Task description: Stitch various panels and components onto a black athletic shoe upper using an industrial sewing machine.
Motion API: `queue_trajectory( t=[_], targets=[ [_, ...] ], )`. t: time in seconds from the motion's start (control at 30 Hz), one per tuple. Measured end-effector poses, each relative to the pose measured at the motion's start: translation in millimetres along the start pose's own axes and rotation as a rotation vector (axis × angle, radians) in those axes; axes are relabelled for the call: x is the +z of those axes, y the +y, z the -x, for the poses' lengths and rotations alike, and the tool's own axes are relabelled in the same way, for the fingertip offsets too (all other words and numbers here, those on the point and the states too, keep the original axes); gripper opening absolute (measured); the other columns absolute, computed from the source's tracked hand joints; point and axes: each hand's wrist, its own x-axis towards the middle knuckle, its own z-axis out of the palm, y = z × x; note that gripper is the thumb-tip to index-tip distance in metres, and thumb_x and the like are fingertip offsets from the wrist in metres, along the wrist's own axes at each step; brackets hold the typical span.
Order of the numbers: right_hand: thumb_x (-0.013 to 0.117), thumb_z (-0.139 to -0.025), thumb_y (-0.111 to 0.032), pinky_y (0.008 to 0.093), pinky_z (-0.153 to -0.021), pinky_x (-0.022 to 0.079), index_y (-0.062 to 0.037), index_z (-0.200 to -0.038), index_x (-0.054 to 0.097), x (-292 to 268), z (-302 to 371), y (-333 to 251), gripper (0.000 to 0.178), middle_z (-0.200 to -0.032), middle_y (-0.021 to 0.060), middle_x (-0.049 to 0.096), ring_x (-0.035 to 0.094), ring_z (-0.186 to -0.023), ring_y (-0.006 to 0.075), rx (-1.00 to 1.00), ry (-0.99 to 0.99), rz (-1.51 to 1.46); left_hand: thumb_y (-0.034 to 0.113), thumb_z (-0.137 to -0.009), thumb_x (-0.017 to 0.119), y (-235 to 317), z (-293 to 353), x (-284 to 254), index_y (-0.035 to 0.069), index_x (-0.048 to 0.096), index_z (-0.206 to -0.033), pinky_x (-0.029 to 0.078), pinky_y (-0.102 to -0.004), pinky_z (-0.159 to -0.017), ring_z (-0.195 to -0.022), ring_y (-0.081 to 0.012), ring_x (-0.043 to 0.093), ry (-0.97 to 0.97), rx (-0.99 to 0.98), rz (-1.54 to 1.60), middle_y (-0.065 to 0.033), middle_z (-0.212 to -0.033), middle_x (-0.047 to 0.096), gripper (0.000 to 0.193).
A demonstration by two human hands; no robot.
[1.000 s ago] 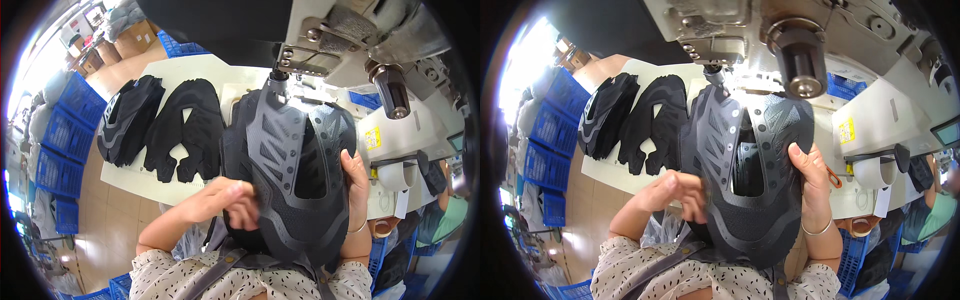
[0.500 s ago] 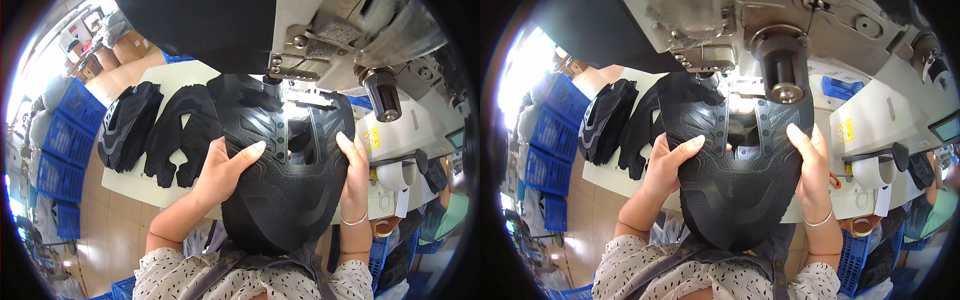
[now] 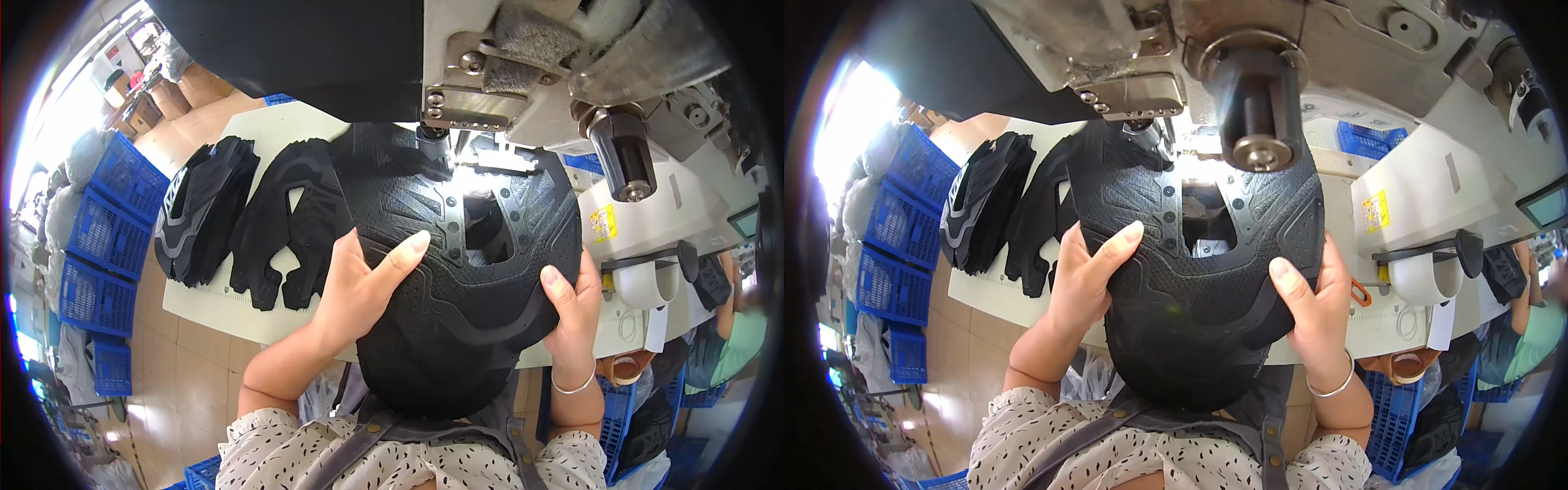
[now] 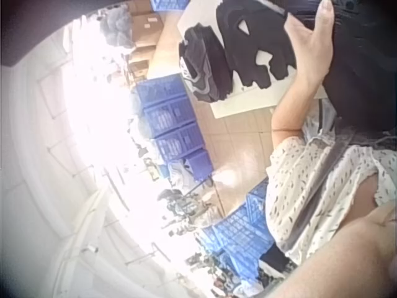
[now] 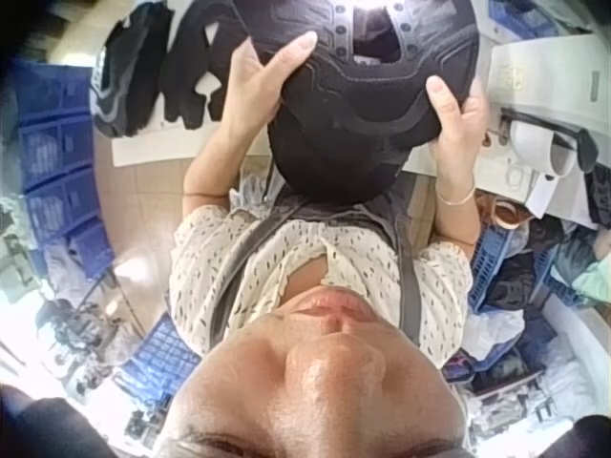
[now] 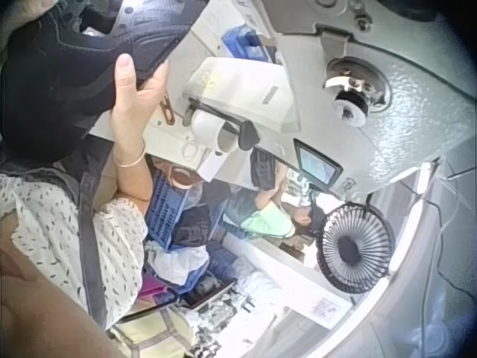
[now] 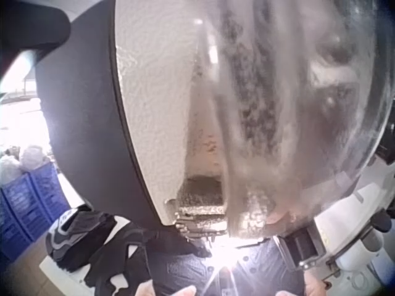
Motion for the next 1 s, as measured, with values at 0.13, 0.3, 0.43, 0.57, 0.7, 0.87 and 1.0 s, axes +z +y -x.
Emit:
queue_trajectory(
  t=[0.13,0.3,0.43,0.57,0.7,0.87,1.0],
  targets=[
    [0.057,-0.084,-0.009,0.0259,-0.083,0.044,0.0037,-0.113,0.049,-5,11,2,0.032,-0.106,0.0102,0.058,0.056,-0.092,0.0139,0.036,-0.026,0.061,0.009,-0.087,0.054,-6,14,0,-0.002,0.058,-0.082,0.041,-0.0196,-0.060,-0.066,-0.0036,0.048,-0.024,-0.019,-0.047,0.0028,-0.075,0.057,0.012],
    [0.056,-0.085,-0.010,0.0245,-0.080,0.045,0.0030,-0.108,0.052,-1,4,2,0.026,-0.101,0.0093,0.060,0.057,-0.088,0.0133,0.019,-0.012,0.070,0.010,-0.088,0.052,-5,5,2,-0.002,0.060,-0.083,0.042,-0.0198,-0.060,-0.067,-0.0031,0.048,-0.047,-0.028,-0.026,0.0034,-0.074,0.058,0.015],
    [0.054,-0.086,-0.008,0.0234,-0.078,0.045,0.0022,-0.106,0.053,1,-11,5,0.022,-0.099,0.0071,0.060,0.056,-0.086,0.0100,0.019,-0.021,0.024,0.009,-0.087,0.052,-2,-10,0,-0.004,0.060,-0.084,0.043,-0.0199,-0.060,-0.067,-0.0030,0.050,-0.046,0.006,0.018,0.0016,-0.076,0.059,0.015],
    [0.053,-0.086,-0.008,0.0244,-0.079,0.046,0.0018,-0.108,0.053,1,-23,8,0.024,-0.100,0.0083,0.061,0.058,-0.087,0.0111,0.007,-0.020,0.005,0.008,-0.086,0.053,2,-25,0,-0.004,0.060,-0.085,0.043,-0.0197,-0.060,-0.068,-0.0040,0.052,-0.057,-0.026,0.066,0.0000,-0.078,0.061,0.015],
    [0.055,-0.085,-0.005,0.0247,-0.076,0.047,0.0029,-0.100,0.054,5,-38,10,0.017,-0.094,0.0080,0.062,0.058,-0.082,0.0111,0.004,0.011,-0.053,0.008,-0.085,0.053,3,-40,0,-0.003,0.060,-0.091,0.044,-0.0206,-0.063,-0.070,-0.0051,0.054,-0.052,0.016,0.091,-0.0007,-0.081,0.061,0.015],
    [0.055,-0.085,-0.005,0.0249,-0.076,0.047,0.0035,-0.100,0.055,5,-48,12,0.017,-0.093,0.0088,0.062,0.058,-0.081,0.0115,0.000,-0.032,-0.090,0.010,-0.084,0.056,9,-56,-6,-0.001,0.060,-0.095,0.043,-0.0216,-0.072,-0.079,-0.0063,0.054,-0.065,-0.006,0.087,-0.0011,-0.088,0.060,0.015],
    [0.055,-0.084,-0.005,0.0228,-0.069,0.048,0.0034,-0.099,0.055,11,-42,15,0.017,-0.090,0.0080,0.062,0.059,-0.076,0.0106,-0.003,0.001,-0.092,0.010,-0.085,0.056,6,-52,-7,-0.001,0.059,-0.098,0.041,-0.0233,-0.080,-0.084,-0.0079,0.054,-0.064,-0.038,0.145,-0.0026,-0.089,0.060,0.018]
  ],
)
